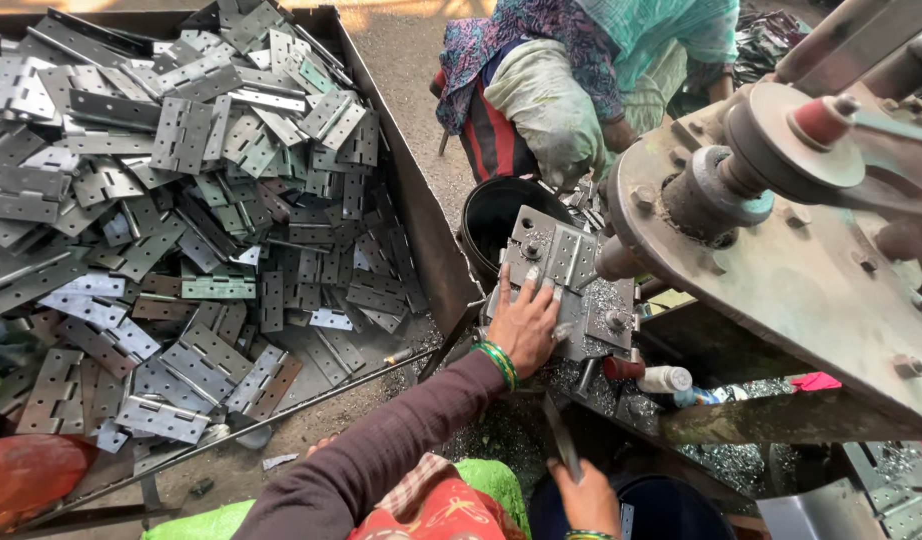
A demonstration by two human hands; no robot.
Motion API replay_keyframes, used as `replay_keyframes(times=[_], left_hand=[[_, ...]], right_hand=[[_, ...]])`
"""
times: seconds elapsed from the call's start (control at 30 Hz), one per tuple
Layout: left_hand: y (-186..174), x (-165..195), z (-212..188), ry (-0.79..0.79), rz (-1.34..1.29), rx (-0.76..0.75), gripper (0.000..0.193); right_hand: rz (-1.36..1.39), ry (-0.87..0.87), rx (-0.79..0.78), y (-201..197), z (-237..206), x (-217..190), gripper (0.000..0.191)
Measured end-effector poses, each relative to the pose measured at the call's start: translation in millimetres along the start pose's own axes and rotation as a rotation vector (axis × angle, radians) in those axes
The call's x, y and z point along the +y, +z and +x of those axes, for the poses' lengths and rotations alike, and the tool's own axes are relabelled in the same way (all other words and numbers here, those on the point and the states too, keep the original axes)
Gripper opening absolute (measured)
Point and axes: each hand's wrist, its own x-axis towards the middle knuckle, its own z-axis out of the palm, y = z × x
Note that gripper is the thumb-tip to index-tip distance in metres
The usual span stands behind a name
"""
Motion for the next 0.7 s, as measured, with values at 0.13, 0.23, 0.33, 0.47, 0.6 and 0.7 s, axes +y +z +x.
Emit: replay_keyframes(times=[0.13,0.23,0.33,0.47,0.6,0.7], left_hand=[[2.5,-11.4,16.7,0.003,0.016,-0.182,0.046],[4.1,-10.8,42.4,-0.033,0.065,-0.235,0.049],[2.1,-10.9,46.0,-0.039,0.005,-0.104,0.054],[-10.2,-11.9,-8.0,0.124,-0.051,-0.018,0.051],[-28.0,-33.9,-91.5,0.428,-0.330,0.163,0.037],[-33.7,-68.1,-131.8,0.273,-0.300,0.162,0.036]], right_hand=[[-0.050,-0.058,0.050,-44.3,-20.2,-26.7,0.052],[-0.080,-0.019,0.047,-55.7,-32.5,-42.1,0.052],[-0.080,0.027,0.044,-52.4,-33.8,-41.5,0.052],[-0.058,-0.021,0.098,-36.2,-14.5,-16.4,0.052],[-0.050,-0.019,0.111,-11.4,15.8,17.3,0.050],[-0.026,0.001,0.121,6.5,39.5,33.8,0.048]])
